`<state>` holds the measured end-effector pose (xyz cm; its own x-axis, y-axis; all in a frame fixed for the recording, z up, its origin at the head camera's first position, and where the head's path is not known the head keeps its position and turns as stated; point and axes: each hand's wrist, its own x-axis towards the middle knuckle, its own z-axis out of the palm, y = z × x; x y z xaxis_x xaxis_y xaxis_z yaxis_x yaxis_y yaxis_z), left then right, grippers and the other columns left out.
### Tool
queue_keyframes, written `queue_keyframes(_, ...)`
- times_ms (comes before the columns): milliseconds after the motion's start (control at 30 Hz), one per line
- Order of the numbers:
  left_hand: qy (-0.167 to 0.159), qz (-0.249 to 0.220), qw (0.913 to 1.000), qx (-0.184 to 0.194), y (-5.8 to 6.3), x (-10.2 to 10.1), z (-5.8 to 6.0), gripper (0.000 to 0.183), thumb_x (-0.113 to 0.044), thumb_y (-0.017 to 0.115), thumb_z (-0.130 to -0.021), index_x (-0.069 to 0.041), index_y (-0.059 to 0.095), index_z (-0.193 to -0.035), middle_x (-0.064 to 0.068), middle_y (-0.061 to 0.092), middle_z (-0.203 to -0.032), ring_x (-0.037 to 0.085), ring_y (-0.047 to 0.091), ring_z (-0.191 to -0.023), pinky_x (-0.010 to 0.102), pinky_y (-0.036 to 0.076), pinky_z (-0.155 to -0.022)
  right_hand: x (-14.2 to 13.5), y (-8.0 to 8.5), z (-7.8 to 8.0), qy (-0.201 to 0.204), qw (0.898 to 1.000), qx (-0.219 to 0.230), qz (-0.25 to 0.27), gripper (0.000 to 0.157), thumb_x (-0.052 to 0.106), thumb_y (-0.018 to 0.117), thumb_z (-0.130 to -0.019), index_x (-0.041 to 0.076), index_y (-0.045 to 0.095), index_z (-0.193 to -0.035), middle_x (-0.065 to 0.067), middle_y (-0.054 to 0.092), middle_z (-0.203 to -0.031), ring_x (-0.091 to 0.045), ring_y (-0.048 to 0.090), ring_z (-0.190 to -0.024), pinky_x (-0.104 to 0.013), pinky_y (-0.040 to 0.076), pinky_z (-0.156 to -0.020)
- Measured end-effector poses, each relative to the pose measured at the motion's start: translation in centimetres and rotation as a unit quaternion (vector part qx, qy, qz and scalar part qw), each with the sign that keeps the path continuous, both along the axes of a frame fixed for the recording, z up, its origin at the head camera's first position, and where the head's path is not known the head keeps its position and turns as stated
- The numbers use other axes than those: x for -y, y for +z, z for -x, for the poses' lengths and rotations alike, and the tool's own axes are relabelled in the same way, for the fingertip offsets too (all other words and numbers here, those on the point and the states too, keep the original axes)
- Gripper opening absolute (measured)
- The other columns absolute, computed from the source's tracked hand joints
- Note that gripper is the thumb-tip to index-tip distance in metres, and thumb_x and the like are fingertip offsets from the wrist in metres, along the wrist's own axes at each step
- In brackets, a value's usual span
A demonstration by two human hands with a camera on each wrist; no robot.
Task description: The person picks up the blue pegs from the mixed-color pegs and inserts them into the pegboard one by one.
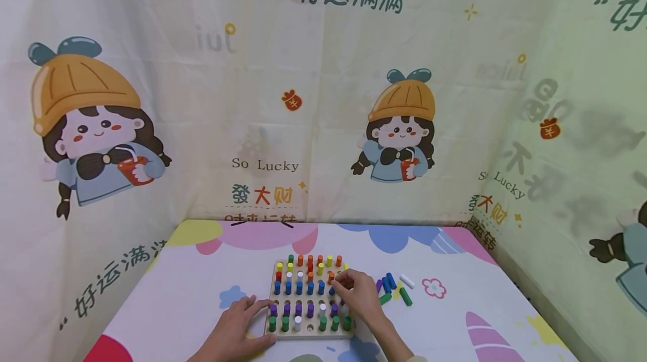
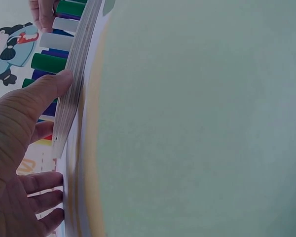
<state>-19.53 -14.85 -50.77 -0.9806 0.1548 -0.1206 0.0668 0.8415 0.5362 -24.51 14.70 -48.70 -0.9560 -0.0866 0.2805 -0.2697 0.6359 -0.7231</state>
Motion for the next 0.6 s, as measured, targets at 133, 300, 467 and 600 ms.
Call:
queue_keyframes(133, -0.003, 0.000, 1.0000, 0.000, -0.1, 0.1, 0.1, 0.079, -0.071, 0.079, -0.070, -0.030, 0.063, -0.136, 0.019, 0.051, -0.148, 0.051, 0.046, -0.133, 0.080, 0.039, -0.096, 0.0, 0.0, 0.0, 0.000, 1.000, -0.005, -0.005, 0.012, 0.021, 0.078, -0.091, 0.010, 0.074, -0.091, 0.005, 0.070, -0.081, -0.006, 0.062, -0.070, -0.019, 0.054, -0.064)
queue_keyframes(300, -0.004, 0.001, 1.0000, -0.001, 0.0, 0.1, 0.0, 0.079, -0.071, 0.079, -0.071, -0.029, 0.063, -0.136, 0.019, 0.051, -0.149, 0.051, 0.044, -0.134, 0.080, 0.038, -0.098, -0.4, 0.1, -0.4, 0.000, 1.000, 0.004, -0.001, 0.014, 0.023, 0.077, -0.093, 0.010, 0.074, -0.093, 0.005, 0.070, -0.082, -0.007, 0.063, -0.072, -0.020, 0.053, -0.064)
queue_keyframes(467, -0.002, 0.005, 1.0000, -0.002, 0.2, 0.0, 0.0, 0.080, -0.072, 0.079, -0.070, -0.029, 0.063, -0.137, 0.018, 0.051, -0.149, 0.050, 0.044, -0.134, 0.080, 0.038, -0.098, -0.8, 0.1, -0.6, -0.005, 1.000, 0.007, 0.002, 0.015, 0.025, 0.077, -0.093, 0.010, 0.075, -0.095, 0.006, 0.071, -0.083, -0.008, 0.063, -0.073, -0.020, 0.052, -0.065)
queue_keyframes(600, -0.003, 0.007, 1.0000, 0.000, 0.2, 0.0, 0.1, 0.079, -0.071, 0.079, -0.071, -0.030, 0.063, -0.136, 0.018, 0.052, -0.148, 0.050, 0.044, -0.134, 0.079, 0.038, -0.098, -1.1, 0.0, -0.8, -0.010, 1.000, 0.008, 0.005, 0.013, 0.022, 0.078, -0.092, 0.010, 0.075, -0.096, 0.006, 0.070, -0.083, -0.007, 0.063, -0.073, -0.020, 0.053, -0.067)
